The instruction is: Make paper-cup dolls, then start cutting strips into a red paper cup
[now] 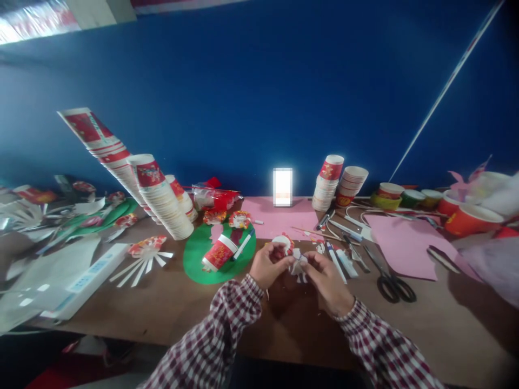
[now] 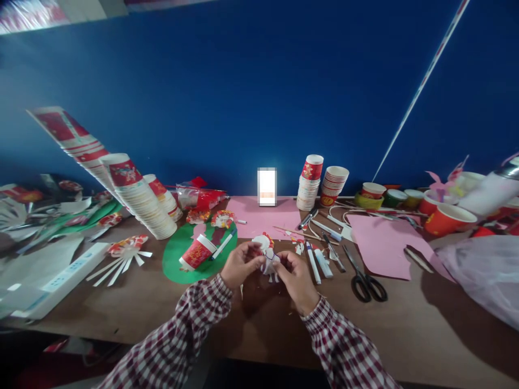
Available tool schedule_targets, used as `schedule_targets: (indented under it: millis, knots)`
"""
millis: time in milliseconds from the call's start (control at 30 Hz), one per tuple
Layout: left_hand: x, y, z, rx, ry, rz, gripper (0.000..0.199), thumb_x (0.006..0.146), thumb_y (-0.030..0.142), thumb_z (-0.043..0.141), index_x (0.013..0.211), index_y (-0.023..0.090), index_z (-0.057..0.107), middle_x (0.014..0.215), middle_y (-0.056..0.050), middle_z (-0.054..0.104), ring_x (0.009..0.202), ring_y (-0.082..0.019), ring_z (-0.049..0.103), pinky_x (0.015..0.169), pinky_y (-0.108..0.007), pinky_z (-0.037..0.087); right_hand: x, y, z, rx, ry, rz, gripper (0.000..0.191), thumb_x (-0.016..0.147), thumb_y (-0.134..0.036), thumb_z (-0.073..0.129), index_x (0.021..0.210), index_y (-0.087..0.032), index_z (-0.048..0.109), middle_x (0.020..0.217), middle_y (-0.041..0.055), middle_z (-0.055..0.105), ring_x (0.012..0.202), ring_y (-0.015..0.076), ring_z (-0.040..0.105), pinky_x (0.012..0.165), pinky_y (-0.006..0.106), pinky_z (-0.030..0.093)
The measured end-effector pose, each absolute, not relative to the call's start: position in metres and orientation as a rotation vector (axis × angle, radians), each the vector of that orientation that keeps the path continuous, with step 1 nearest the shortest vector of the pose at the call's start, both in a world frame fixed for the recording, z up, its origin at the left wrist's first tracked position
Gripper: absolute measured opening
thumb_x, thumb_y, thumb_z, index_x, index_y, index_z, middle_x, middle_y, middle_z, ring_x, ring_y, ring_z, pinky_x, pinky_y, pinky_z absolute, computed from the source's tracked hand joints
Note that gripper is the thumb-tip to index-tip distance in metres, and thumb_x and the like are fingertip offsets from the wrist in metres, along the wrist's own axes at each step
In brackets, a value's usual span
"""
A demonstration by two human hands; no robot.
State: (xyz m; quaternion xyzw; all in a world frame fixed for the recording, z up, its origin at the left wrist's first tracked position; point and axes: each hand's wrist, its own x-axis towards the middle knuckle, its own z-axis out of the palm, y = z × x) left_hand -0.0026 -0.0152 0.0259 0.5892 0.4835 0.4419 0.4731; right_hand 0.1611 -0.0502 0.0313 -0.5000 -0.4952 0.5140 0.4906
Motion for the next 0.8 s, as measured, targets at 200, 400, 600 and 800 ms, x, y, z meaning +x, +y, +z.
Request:
schedule_targets:
  millis: [200,400,600,800]
  knots:
    - [-0.025,0.034,0.016,1.834,1.721,0.828,0.046,0.067,0.039,0.065,0.104,0.011,0.057,0.102,-0.013,0.063,0.093,-0.022,0.059,0.084,-0.035,0.045,0.158,-0.033,0.031,-1.223,-1.187,1.210,0.026,0.072,-0.039,0.062,0.085,-0.017,0.060,0.071,0.0014,0.061,0.061,0.0141,0.052,0.056,0.025,0.042]
    - [-0.013,0.049,0.009,1.777,1.640,0.678,0.026,0.059,0.021,0.067,0.083,0.013,0.063,0.078,-0.005,0.065,0.074,-0.017,0.059,0.071,-0.030,0.047,0.157,-0.033,0.023,-1.181,-1.139,1.229,0.022,0.073,-0.036,0.061,0.084,-0.018,0.058,0.071,0.0008,0.061,0.064,0.0151,0.055,0.057,0.026,0.045]
    - [-0.008,0.030,0.017,1.744,1.492,0.827,0.020,0.063,0.011,0.060,0.082,0.012,0.059,0.082,-0.004,0.066,0.073,-0.012,0.059,0.070,-0.025,0.047,0.161,-0.036,0.026,-1.183,-1.149,1.251,0.018,0.072,-0.033,0.061,0.082,-0.018,0.058,0.067,-0.0004,0.061,0.060,0.0134,0.054,0.053,0.024,0.042]
    - [-0.005,0.015,0.018,1.870,1.489,1.077,0.012,0.068,0.016,0.057,0.079,0.015,0.058,0.076,-0.002,0.062,0.069,-0.013,0.057,0.068,-0.027,0.047,0.158,-0.041,0.027,-1.154,-1.157,1.329,0.016,0.072,-0.031,0.059,0.080,-0.018,0.058,0.065,-0.0008,0.061,0.056,0.0118,0.054,0.050,0.022,0.042]
